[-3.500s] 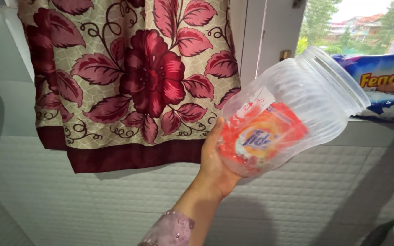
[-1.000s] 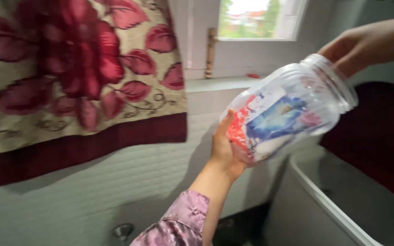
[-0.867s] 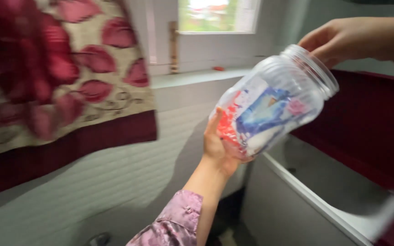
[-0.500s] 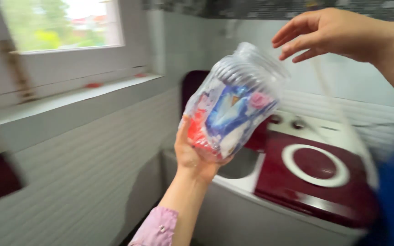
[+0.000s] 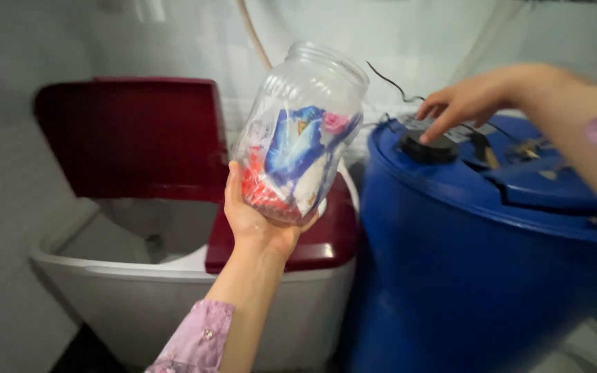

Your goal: Washing a cloth in a semi-automatic washing machine and organizing detergent packets into a container.

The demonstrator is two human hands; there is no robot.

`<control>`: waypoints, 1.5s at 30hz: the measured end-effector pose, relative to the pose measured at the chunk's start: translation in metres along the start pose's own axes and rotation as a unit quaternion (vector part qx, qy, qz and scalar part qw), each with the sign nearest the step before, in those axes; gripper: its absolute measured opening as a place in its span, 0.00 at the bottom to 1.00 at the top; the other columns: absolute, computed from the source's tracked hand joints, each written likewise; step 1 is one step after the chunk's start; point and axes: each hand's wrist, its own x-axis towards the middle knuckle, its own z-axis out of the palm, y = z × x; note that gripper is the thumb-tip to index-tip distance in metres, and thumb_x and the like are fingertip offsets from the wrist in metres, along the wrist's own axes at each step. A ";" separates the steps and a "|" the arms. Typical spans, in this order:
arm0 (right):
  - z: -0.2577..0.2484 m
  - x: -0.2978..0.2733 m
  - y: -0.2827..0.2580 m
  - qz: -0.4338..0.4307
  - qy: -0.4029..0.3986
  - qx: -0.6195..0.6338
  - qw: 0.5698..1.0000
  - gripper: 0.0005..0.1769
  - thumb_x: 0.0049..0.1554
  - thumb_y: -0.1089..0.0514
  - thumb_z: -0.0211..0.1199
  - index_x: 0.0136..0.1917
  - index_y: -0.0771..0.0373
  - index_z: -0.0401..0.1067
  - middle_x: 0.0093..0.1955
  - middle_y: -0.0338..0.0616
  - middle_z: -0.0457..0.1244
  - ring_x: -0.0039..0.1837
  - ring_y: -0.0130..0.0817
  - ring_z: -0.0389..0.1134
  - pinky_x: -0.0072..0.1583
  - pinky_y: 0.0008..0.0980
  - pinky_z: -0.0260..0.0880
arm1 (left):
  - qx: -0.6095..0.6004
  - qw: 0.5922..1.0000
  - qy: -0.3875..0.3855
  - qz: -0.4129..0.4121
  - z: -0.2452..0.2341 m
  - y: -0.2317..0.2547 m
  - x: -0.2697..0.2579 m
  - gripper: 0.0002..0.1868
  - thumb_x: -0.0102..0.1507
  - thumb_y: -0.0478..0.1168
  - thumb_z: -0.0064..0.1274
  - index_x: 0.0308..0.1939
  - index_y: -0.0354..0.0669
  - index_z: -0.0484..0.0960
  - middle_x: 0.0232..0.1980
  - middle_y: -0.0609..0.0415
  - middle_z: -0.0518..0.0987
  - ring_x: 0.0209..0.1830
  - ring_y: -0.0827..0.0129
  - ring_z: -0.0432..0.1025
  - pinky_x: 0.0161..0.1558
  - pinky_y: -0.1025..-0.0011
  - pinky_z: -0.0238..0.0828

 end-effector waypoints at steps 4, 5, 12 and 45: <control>0.054 0.028 0.059 0.054 0.023 -0.057 0.997 0.58 0.47 0.23 0.62 0.82 0.51 0.52 0.81 0.50 0.51 0.82 0.51 0.51 0.74 0.53 0.58 | 0.023 0.999 0.036 -0.033 0.005 -0.032 0.009 0.41 0.57 0.75 0.34 0.68 0.65 0.72 0.70 0.58 0.76 0.65 0.50 0.71 0.59 0.36 0.55; 0.065 0.039 0.068 0.055 0.023 -0.053 0.997 0.58 0.47 0.23 0.62 0.82 0.51 0.52 0.81 0.50 0.51 0.82 0.51 0.51 0.74 0.53 0.58 | 0.027 0.998 0.036 -0.034 0.008 -0.036 0.009 0.41 0.57 0.75 0.34 0.68 0.65 0.72 0.70 0.58 0.76 0.65 0.50 0.71 0.59 0.36 0.55; 0.095 0.073 0.067 0.034 0.133 0.031 0.990 0.70 0.40 0.17 0.65 0.76 0.71 0.54 0.71 0.69 0.61 0.73 0.60 0.64 0.71 0.49 0.63 | 0.075 0.995 0.051 -0.040 0.010 -0.058 0.014 0.40 0.57 0.74 0.34 0.68 0.69 0.71 0.70 0.62 0.76 0.65 0.50 0.71 0.55 0.38 0.54; 0.044 0.006 -0.063 -0.478 0.024 0.435 0.763 0.46 0.51 0.37 0.62 0.80 0.50 0.59 0.75 0.43 0.58 0.74 0.38 0.60 0.73 0.39 0.59 | 0.161 0.986 -0.006 0.049 0.023 -0.013 -0.010 0.37 0.62 0.65 0.36 0.70 0.54 0.69 0.69 0.52 0.76 0.67 0.51 0.71 0.61 0.40 0.63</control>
